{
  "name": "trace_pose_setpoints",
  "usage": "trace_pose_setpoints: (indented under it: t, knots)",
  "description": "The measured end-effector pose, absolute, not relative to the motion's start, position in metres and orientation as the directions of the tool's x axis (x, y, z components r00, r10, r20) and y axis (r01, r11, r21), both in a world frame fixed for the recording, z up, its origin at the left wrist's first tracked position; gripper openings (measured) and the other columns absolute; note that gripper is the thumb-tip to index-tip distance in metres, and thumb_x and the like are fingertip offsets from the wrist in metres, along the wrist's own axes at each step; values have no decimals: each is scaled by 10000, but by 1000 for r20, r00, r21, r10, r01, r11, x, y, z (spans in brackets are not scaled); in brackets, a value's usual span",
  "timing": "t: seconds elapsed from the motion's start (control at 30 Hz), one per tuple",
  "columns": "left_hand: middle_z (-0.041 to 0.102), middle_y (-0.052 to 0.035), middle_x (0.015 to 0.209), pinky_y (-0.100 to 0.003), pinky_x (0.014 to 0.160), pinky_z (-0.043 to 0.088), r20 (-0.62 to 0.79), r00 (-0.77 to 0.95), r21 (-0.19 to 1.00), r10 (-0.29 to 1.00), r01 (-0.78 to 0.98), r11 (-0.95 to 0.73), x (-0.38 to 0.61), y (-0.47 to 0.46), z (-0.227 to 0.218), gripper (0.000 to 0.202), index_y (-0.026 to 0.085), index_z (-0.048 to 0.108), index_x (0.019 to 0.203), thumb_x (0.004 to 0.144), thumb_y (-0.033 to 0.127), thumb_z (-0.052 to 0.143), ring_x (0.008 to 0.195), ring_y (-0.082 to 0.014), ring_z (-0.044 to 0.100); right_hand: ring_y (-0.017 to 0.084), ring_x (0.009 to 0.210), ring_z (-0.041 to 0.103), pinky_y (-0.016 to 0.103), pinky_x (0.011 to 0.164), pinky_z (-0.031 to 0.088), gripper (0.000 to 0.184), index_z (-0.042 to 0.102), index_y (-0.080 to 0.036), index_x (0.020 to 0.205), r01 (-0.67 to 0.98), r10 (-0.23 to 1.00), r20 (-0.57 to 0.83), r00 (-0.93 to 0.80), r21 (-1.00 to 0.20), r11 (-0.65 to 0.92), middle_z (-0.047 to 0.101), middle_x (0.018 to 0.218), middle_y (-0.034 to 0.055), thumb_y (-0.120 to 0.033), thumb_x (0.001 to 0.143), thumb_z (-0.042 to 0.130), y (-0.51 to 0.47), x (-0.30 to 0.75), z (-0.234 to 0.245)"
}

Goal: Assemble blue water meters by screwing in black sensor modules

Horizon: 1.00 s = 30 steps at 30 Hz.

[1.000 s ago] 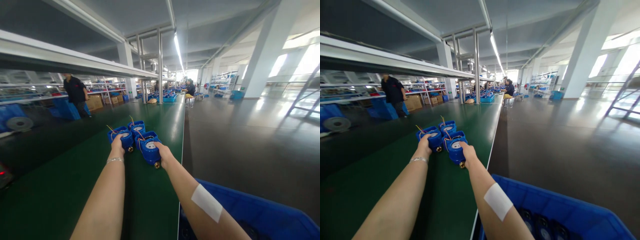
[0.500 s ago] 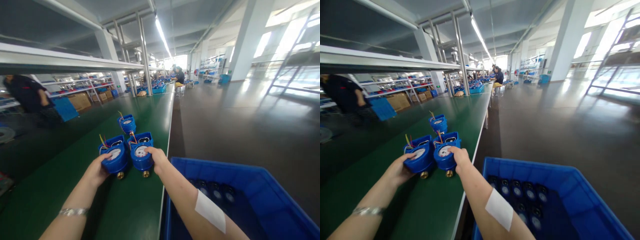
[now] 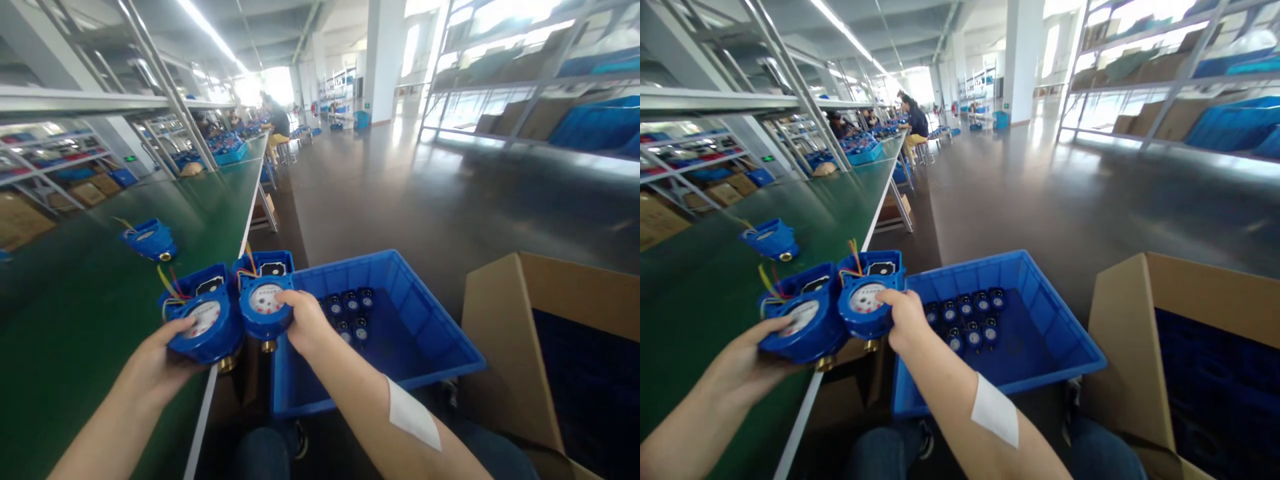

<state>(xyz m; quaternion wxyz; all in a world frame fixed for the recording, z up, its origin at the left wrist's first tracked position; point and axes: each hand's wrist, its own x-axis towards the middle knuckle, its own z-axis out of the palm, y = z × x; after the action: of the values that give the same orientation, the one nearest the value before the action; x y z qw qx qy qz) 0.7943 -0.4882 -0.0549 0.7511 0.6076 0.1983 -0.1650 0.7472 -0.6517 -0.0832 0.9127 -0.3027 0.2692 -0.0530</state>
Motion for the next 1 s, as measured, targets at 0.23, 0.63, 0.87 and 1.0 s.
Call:
trace_pose_setpoints:
  t: [0.23,0.63,0.87,1.0]
  knots:
    - [655,-49,582,-359,483,512,-496,757,756,-426,618,216,795,-635,-79,216,109,606,839,644,131,514,501,-195,599,159,666,585,300,615,487,239,549,-90,932,35,-350,-446,824,-576,817,614,834,68,-120,721,440,-792,697,-91]
    - [667,-62,649,-266,533,471,-673,428,484,-603,871,78,785,-798,-365,270,83,601,819,557,147,603,554,-171,601,135,633,575,273,629,477,230,541,-107,941,-24,-446,-761,472,-516,856,613,771,54,-138,774,385,-976,684,-347]
    - [677,-73,738,-331,638,488,-738,300,377,-604,926,-1,750,-855,-532,395,114,562,931,538,112,596,637,-208,629,79,752,541,250,731,470,265,506,-72,1013,-151,-466,-862,199,-497,855,551,850,45,-289,891,414,-1061,684,-516]
    - [673,-86,793,-362,676,486,-763,238,332,-601,942,-48,735,-883,-609,431,125,554,939,514,77,602,705,-236,634,80,799,528,237,730,476,252,498,-69,1022,-179,-499,-853,150,-520,835,528,904,52,-269,886,429,-1092,696,-597]
